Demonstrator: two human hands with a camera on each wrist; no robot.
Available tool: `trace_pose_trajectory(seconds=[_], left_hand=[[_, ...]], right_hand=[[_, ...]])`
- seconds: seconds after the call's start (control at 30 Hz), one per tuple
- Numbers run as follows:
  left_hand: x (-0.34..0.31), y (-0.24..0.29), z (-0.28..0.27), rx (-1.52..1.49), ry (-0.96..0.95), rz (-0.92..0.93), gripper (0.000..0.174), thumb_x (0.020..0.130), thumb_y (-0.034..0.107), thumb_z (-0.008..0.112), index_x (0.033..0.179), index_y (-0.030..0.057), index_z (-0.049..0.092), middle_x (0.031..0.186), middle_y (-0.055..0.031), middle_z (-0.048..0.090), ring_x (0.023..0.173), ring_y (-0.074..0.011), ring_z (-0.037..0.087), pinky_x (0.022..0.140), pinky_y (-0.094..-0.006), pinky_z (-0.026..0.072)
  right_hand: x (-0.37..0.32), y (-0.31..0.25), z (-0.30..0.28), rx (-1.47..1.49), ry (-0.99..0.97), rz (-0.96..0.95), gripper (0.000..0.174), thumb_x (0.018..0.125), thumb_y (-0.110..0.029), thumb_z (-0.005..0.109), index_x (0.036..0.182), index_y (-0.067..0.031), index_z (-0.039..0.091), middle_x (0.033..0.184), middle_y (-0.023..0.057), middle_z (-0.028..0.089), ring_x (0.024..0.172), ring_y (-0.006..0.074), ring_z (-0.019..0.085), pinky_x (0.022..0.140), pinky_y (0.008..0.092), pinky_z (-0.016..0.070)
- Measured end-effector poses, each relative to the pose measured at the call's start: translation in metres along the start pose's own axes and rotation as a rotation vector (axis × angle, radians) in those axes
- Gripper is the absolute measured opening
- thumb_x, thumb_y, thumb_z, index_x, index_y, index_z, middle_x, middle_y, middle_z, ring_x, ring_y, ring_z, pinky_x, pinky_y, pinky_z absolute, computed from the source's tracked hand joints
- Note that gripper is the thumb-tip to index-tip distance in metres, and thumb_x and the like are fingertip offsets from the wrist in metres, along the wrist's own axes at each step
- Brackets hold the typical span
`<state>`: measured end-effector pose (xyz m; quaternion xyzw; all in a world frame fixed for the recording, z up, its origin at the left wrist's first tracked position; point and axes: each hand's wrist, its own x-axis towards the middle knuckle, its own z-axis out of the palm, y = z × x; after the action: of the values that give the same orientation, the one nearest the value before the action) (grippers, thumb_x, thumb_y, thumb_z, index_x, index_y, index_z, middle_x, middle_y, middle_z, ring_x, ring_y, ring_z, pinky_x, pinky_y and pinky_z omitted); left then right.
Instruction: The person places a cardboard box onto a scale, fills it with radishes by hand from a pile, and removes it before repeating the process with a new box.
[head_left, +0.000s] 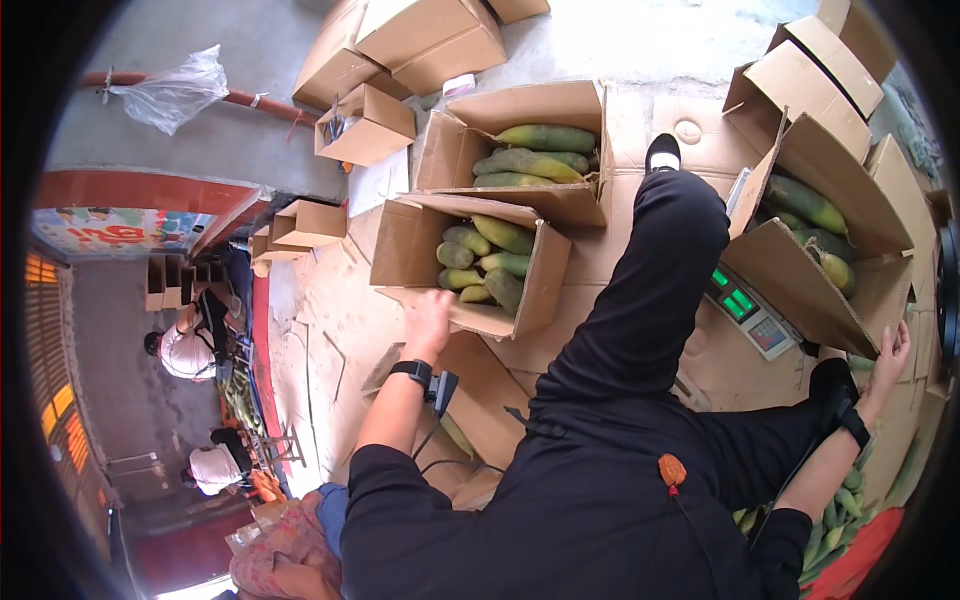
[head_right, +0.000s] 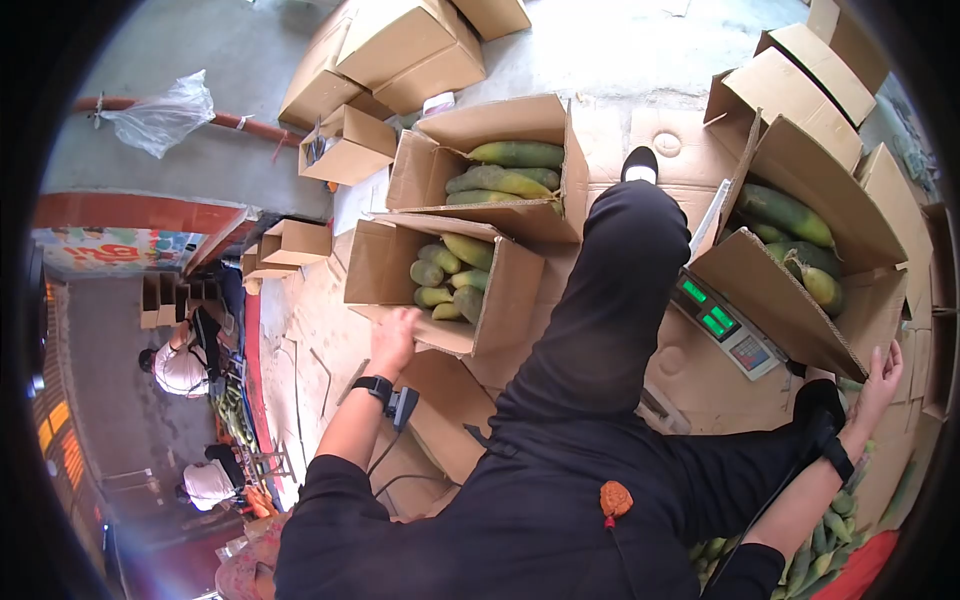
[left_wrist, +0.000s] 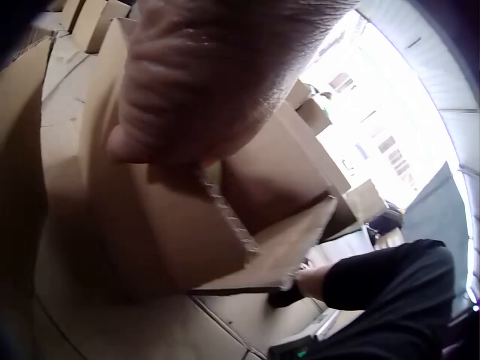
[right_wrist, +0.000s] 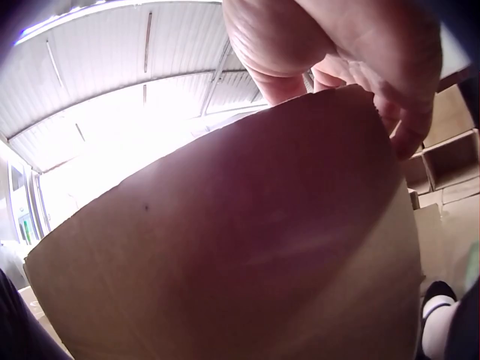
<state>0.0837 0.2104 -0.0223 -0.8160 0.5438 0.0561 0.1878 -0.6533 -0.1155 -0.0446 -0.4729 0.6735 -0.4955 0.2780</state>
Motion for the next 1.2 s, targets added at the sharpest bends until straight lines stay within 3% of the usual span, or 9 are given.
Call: trace_pose_trajectory(seconds=[0.03, 0.13, 0.17, 0.23, 0.37, 0.53, 0.83, 1.13, 1.2], left_hand=[[-0.006, -0.008, 0.007, 0.027, 0.327, -0.116, 0.022, 0.085, 0.012, 0.048, 0.1, 0.0151, 0.064, 0.099, -0.01, 0.06, 0.103, -0.0268, 0.056, 0.091, -0.0463, 0.0387], [-0.02, -0.03, 0.015, -0.029, 0.322, -0.494, 0.025, 0.085, 0.015, 0.048, 0.105, 0.0151, 0.063, 0.1, -0.0131, 0.063, 0.102, -0.0295, 0.058, 0.092, -0.0461, 0.0389], [-0.026, -0.039, 0.017, -0.029, 0.316, -0.494, 0.025, 0.085, 0.015, 0.048, 0.105, 0.0151, 0.063, 0.1, -0.0131, 0.063, 0.102, -0.0295, 0.058, 0.092, -0.0461, 0.0389], [-0.035, -0.05, 0.016, -0.22, -0.23, -0.633, 0.03, 0.083, 0.018, 0.05, 0.111, 0.0128, 0.06, 0.109, -0.0155, 0.063, 0.107, -0.03, 0.057, 0.095, -0.0431, 0.0397], [-0.029, -0.049, 0.007, -0.297, -0.535, -0.672, 0.032, 0.081, 0.023, 0.056, 0.11, 0.0133, 0.065, 0.116, -0.0151, 0.061, 0.112, -0.028, 0.056, 0.095, -0.0353, 0.0427], [-0.003, -0.051, 0.042, -0.001, -0.645, -0.627, 0.027, 0.082, 0.017, 0.056, 0.106, 0.0123, 0.068, 0.115, -0.0106, 0.063, 0.105, -0.0296, 0.062, 0.079, -0.0458, 0.0527], [-0.061, -0.075, 0.04, -0.115, -0.583, -0.839, 0.05, 0.079, 0.048, 0.061, 0.104, 0.0055, 0.068, 0.111, -0.0161, 0.063, 0.105, -0.0292, 0.06, 0.087, -0.0374, 0.0488], [-0.067, -0.1, 0.067, -0.095, -0.587, -0.928, 0.041, 0.083, 0.037, 0.06, 0.112, 0.0075, 0.064, 0.116, -0.015, 0.061, 0.109, -0.0299, 0.058, 0.089, -0.0414, 0.0469], [-0.055, -0.067, 0.036, -0.037, -0.243, -0.731, 0.04, 0.081, 0.031, 0.062, 0.117, 0.0134, 0.06, 0.118, -0.0096, 0.059, 0.112, -0.0272, 0.054, 0.095, -0.046, 0.0395]], right_hand=[[0.0, 0.0, 0.0, -0.004, -0.004, 0.002, 0.044, 0.09, -0.015, 0.058, 0.129, -0.0002, 0.043, 0.128, 0.0135, 0.048, 0.117, 0.0199, 0.047, 0.099, 0.0305, 0.0352], [-0.001, -0.001, -0.001, 0.053, -0.034, 0.05, 0.043, 0.091, -0.014, 0.057, 0.129, 0.0, 0.042, 0.127, 0.0137, 0.049, 0.115, 0.0203, 0.048, 0.098, 0.0302, 0.0364], [-0.003, -0.004, 0.0, 0.05, -0.041, 0.05, 0.043, 0.091, -0.013, 0.057, 0.129, -0.0001, 0.042, 0.127, 0.0139, 0.049, 0.115, 0.0204, 0.048, 0.098, 0.0302, 0.0367], [-0.003, -0.007, 0.002, 0.044, -0.053, 0.047, 0.043, 0.091, -0.013, 0.057, 0.128, -0.0001, 0.042, 0.127, 0.0142, 0.05, 0.115, 0.0205, 0.049, 0.098, 0.0303, 0.0369], [-0.003, -0.006, 0.004, 0.034, -0.02, 0.032, 0.043, 0.09, -0.012, 0.057, 0.129, -0.0002, 0.041, 0.125, 0.0146, 0.05, 0.114, 0.0208, 0.049, 0.098, 0.0307, 0.0368], [-0.009, -0.014, 0.005, 0.009, -0.018, 0.037, 0.045, 0.09, -0.012, 0.058, 0.13, 0.0001, 0.04, 0.127, 0.0151, 0.049, 0.116, 0.0217, 0.048, 0.099, 0.0317, 0.0356], [-0.01, -0.012, 0.005, -0.074, 0.006, -0.05, 0.046, 0.09, -0.012, 0.057, 0.131, -0.0003, 0.039, 0.135, 0.0168, 0.042, 0.124, 0.023, 0.041, 0.103, 0.0322, 0.0313], [-0.01, -0.018, 0.007, 0.007, -0.018, 0.031, 0.045, 0.09, -0.011, 0.057, 0.13, -0.0005, 0.04, 0.134, 0.0167, 0.042, 0.125, 0.0242, 0.04, 0.103, 0.0325, 0.032], [-0.007, -0.014, 0.008, -0.114, 0.025, -0.064, 0.045, 0.089, -0.011, 0.058, 0.13, -0.0004, 0.041, 0.135, 0.0167, 0.041, 0.125, 0.0248, 0.04, 0.103, 0.0329, 0.0315]])
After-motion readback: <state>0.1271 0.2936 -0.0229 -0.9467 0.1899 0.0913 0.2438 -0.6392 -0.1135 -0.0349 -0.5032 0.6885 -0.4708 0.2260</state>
